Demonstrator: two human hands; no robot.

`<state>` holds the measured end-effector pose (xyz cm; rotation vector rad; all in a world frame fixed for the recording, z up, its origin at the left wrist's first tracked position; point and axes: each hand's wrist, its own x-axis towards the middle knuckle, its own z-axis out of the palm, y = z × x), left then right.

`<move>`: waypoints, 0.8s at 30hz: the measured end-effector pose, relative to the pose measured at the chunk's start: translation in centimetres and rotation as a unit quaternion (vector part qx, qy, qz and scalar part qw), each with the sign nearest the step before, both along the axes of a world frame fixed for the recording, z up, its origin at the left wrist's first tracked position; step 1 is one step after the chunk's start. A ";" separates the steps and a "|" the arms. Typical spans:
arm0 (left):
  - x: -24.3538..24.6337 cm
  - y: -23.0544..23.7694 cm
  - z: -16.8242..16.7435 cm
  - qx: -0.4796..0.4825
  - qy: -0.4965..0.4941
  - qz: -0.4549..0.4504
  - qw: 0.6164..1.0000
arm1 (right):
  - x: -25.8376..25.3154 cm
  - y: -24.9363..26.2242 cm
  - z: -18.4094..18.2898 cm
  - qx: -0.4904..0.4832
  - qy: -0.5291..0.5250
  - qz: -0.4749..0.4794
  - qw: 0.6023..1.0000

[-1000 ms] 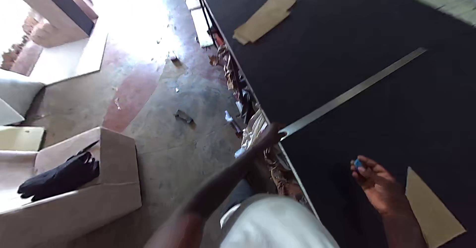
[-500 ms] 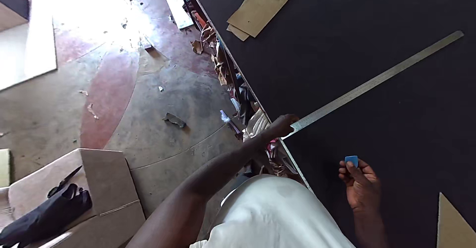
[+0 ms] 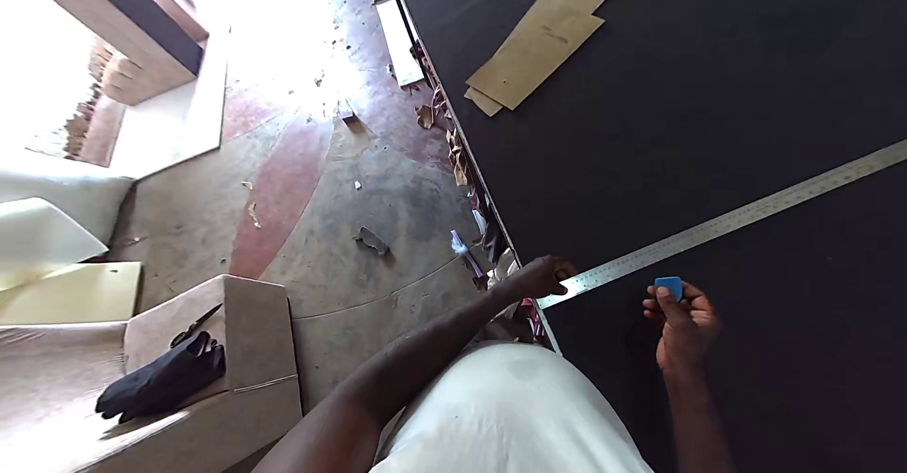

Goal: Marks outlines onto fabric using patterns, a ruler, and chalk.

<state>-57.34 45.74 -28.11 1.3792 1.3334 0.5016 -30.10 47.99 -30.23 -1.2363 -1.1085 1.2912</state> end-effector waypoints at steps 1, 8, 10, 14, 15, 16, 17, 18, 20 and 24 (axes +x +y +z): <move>0.1 0.0 -0.1 -0.008 -0.003 0.002 1.000 | -0.1 -0.1 -0.3 -0.002 0.000 0.004 1.000; 0.4 0.2 -0.6 -0.005 0.010 0.005 1.000 | -0.1 -0.3 -1.3 -0.003 0.027 -0.023 0.999; 0.2 0.0 -0.5 -0.010 0.010 0.009 1.000 | -0.1 0.1 -0.7 0.009 0.030 -0.032 0.999; 0.7 -0.1 -0.7 -0.010 0.008 0.029 1.000 | 1.3 1.0 0.9 0.023 0.001 -0.053 0.998; 0.8 -0.3 -0.8 -0.007 0.005 0.032 0.999 | 1.7 1.3 1.0 0.026 -0.007 -0.051 0.998; 0.8 -0.6 -0.7 -0.005 0.003 0.035 0.999 | 2.1 1.6 1.0 0.029 -0.022 -0.042 0.998; 0.8 -0.7 -0.5 -0.004 0.003 0.034 0.999 | 2.3 1.9 0.8 0.033 -0.044 -0.030 0.998; 0.8 -0.7 -0.2 -0.007 0.007 0.031 0.999 | 2.4 2.2 0.6 0.041 -0.072 -0.018 0.996; 0.8 -0.5 0.5 -0.005 0.029 0.017 0.999 | 2.5 3.0 0.1 0.072 -0.137 0.007 0.988; 0.3 0.7 1.5 0.002 0.063 0.017 0.998 | 2.0 5.3 -0.5 0.129 -0.227 0.043 0.964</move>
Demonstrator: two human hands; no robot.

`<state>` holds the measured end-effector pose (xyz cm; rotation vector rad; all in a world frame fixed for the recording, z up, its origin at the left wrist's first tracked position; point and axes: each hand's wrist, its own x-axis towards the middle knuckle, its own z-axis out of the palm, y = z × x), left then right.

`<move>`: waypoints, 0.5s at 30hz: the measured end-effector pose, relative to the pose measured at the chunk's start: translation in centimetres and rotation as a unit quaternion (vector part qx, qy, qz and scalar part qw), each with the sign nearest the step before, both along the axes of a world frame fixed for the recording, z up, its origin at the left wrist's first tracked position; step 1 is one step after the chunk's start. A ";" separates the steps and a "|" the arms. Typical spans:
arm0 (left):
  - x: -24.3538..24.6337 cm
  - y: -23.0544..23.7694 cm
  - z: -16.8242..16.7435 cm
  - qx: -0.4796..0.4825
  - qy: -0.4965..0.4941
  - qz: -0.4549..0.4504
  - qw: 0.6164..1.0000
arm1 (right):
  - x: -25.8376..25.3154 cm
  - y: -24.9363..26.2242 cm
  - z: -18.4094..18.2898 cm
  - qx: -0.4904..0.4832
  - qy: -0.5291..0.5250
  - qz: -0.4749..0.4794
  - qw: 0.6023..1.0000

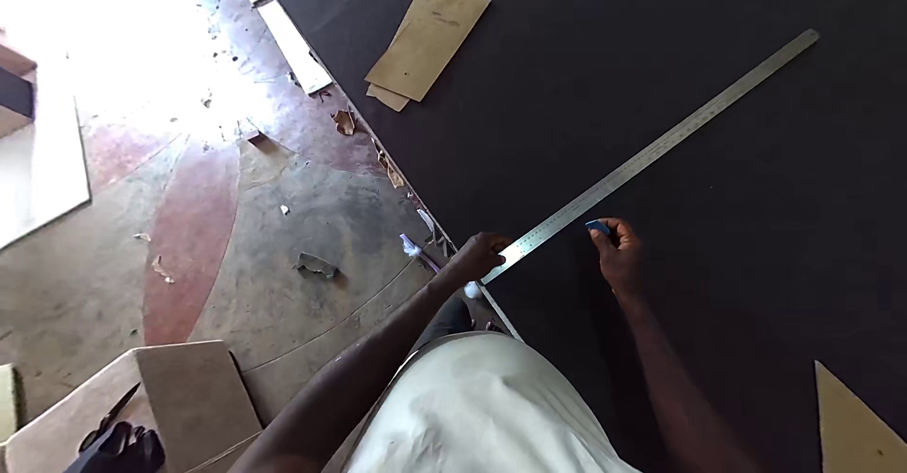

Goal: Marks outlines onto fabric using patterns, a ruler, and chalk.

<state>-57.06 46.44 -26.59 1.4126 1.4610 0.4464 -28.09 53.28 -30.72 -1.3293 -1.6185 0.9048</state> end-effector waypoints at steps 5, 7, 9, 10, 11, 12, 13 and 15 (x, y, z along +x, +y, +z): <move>-2.2 2.2 -0.5 0.066 0.048 0.002 0.997 | -1.3 3.7 -2.8 0.088 -0.042 0.056 0.994; -3.2 2.4 -0.8 0.103 0.068 -0.015 0.992 | -1.8 5.2 -4.0 0.126 -0.068 0.087 0.986; -4.4 1.9 -1.1 0.152 0.100 -0.021 0.983 | -2.1 6.1 -4.7 0.135 -0.104 0.117 0.978; -5.1 1.3 -1.4 0.176 0.120 -0.018 0.977 | -2.1 6.2 -4.8 0.133 -0.128 0.126 0.975; -5.6 0.6 -1.4 0.185 0.144 -0.015 0.972 | -2.0 6.3 -4.6 0.132 -0.155 0.123 0.971; -6.2 0.1 -1.3 0.187 0.168 -0.013 0.968 | -2.1 6.8 -4.6 0.134 -0.174 0.110 0.969; -6.5 -0.3 -1.3 0.176 0.189 -0.010 0.966 | -2.1 7.5 -4.6 0.133 -0.199 0.092 0.967; -5.9 -1.8 -2.0 0.145 0.219 0.002 0.965 | -1.9 8.2 -4.7 0.120 -0.238 0.078 0.961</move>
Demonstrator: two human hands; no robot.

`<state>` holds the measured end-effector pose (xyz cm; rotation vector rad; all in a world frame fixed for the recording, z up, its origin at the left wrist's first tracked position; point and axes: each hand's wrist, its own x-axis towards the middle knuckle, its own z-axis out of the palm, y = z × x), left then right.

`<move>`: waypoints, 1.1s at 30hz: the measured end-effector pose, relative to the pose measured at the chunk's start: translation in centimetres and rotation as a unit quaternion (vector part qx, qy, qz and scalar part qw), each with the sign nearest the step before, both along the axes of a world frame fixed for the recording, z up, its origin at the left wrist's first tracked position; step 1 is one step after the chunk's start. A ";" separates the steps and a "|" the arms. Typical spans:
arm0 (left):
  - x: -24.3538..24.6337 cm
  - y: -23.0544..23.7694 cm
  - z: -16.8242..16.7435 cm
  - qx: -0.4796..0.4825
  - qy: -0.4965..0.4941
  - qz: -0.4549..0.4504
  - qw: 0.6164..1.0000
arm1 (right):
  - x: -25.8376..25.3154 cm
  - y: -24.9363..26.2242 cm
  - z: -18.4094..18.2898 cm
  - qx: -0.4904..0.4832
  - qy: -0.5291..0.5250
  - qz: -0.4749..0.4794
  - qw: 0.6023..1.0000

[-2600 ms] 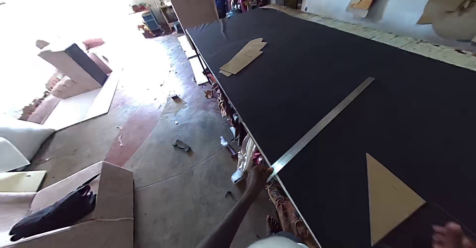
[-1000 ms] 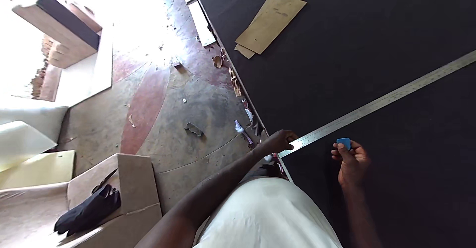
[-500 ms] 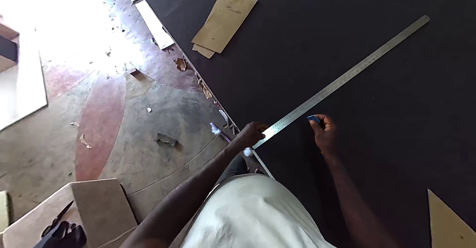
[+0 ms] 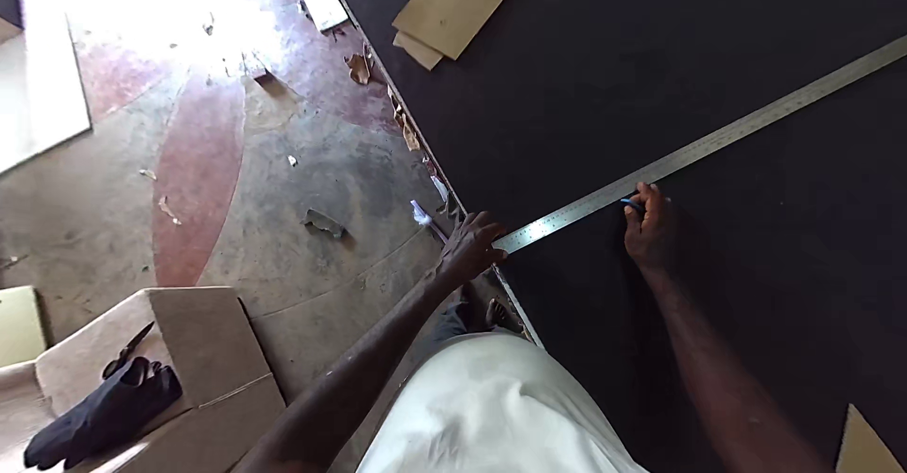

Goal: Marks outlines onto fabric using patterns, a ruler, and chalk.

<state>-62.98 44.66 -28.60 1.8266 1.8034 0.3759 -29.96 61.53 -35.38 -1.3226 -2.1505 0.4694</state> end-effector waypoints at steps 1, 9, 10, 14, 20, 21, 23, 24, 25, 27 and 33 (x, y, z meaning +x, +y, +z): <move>0.4 -0.5 -0.4 0.002 0.010 0.010 1.000 | -0.1 0.3 0.2 -0.008 -0.017 0.003 1.000; -0.4 1.4 -0.7 0.003 0.040 0.082 0.996 | -3.9 4.8 1.0 -0.007 -0.028 0.057 0.998; -1.1 2.0 -0.7 0.003 0.045 0.094 0.995 | -5.0 5.7 1.1 -0.009 -0.027 0.063 0.998; -5.0 5.2 -0.6 0.014 0.068 0.142 0.987 | -9.5 9.9 1.3 -0.009 -0.030 0.079 0.996; -9.7 7.8 -0.9 0.034 0.040 0.197 0.979 | -13.9 13.5 2.4 -0.067 -0.003 0.083 0.994; -10.1 7.7 -1.0 0.038 0.033 0.204 0.978 | -14.0 13.9 2.3 -0.064 -0.010 0.086 0.994; -10.6 6.9 -1.4 0.058 0.019 0.224 0.973 | -13.9 14.4 1.6 -0.036 -0.013 0.100 0.994; -10.8 6.4 -1.8 0.069 0.012 0.236 0.969 | -13.7 14.6 0.9 -0.011 -0.005 0.110 0.994; -11.1 6.0 -2.3 0.083 0.002 0.246 0.966 | -13.4 14.7 0.3 0.009 0.005 0.120 0.993; -11.4 5.5 -3.0 0.101 -0.028 0.256 0.961 | -13.1 15.0 -0.7 0.028 0.025 0.133 0.990; -12.3 5.3 -3.9 0.103 -0.081 0.260 0.957 | -13.1 14.3 -0.3 0.019 0.016 0.129 0.991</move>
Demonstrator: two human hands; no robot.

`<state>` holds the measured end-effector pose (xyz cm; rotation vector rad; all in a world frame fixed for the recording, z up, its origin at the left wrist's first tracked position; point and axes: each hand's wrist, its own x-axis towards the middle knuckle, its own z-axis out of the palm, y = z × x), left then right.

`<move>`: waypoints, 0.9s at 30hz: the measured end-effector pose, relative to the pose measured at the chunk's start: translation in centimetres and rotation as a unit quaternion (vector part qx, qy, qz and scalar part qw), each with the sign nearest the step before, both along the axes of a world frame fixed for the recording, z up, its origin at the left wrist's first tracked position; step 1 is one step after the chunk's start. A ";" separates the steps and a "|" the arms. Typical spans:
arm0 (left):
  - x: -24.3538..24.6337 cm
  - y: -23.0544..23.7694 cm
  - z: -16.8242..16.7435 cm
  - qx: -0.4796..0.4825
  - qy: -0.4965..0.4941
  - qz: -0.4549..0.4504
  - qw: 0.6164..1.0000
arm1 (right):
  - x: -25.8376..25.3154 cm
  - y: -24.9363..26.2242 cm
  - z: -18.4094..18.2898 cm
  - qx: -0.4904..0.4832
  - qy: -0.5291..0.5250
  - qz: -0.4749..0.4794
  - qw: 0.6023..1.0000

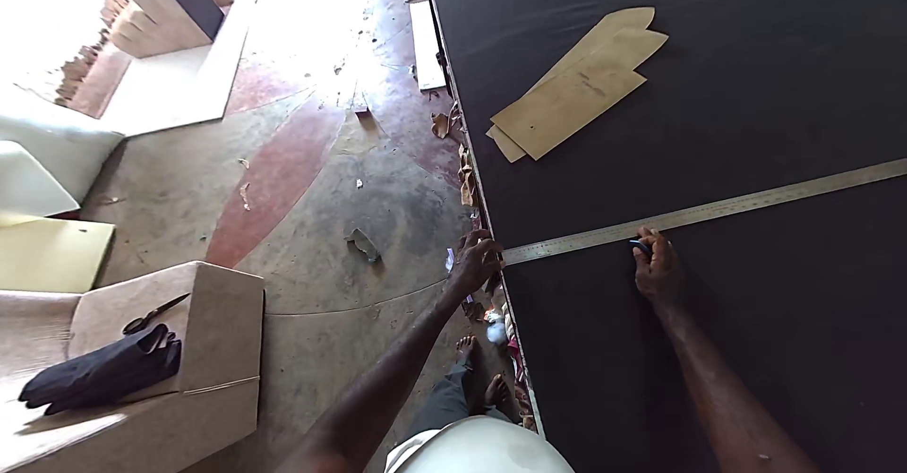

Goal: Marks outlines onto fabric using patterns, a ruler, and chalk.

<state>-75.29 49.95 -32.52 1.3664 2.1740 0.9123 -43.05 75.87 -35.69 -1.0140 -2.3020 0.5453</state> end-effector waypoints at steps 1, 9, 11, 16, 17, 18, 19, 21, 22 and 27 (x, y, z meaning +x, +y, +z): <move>-0.1 0.0 -0.2 0.004 -0.006 0.000 1.000 | 0.0 0.0 -0.1 0.002 -0.003 0.000 1.000; -0.2 -0.4 -1.0 0.036 -0.025 0.005 0.999 | -0.1 -0.3 0.6 0.007 -0.018 0.014 1.000; -0.2 -0.4 -1.0 0.034 -0.033 0.004 0.999 | -0.1 -0.3 0.5 0.008 -0.016 0.015 1.000; -0.1 -0.4 -0.7 0.033 -0.042 0.012 0.998 | -0.1 -0.3 0.4 0.014 -0.025 0.011 1.000; 0.0 -0.4 -0.8 0.034 -0.042 0.013 0.998 | -0.1 -0.3 0.4 0.014 -0.023 0.011 1.000; 0.0 -0.4 -0.9 0.035 -0.043 0.014 0.998 | -0.1 -0.3 0.2 0.014 -0.022 0.011 1.000; 0.0 -0.4 -0.9 0.036 -0.044 0.016 0.998 | -0.1 -0.3 0.1 0.012 -0.021 0.012 1.000; 0.0 -0.4 -0.9 0.034 -0.041 0.015 0.998 | -0.1 -0.3 0.2 0.012 -0.017 0.012 1.000; 0.0 -0.3 -0.8 0.031 -0.037 0.014 0.999 | -0.1 -0.3 0.2 0.011 -0.017 0.013 1.000; 0.1 -0.3 -0.5 0.026 -0.032 0.016 0.999 | -0.2 -0.4 0.5 0.008 -0.019 0.013 1.000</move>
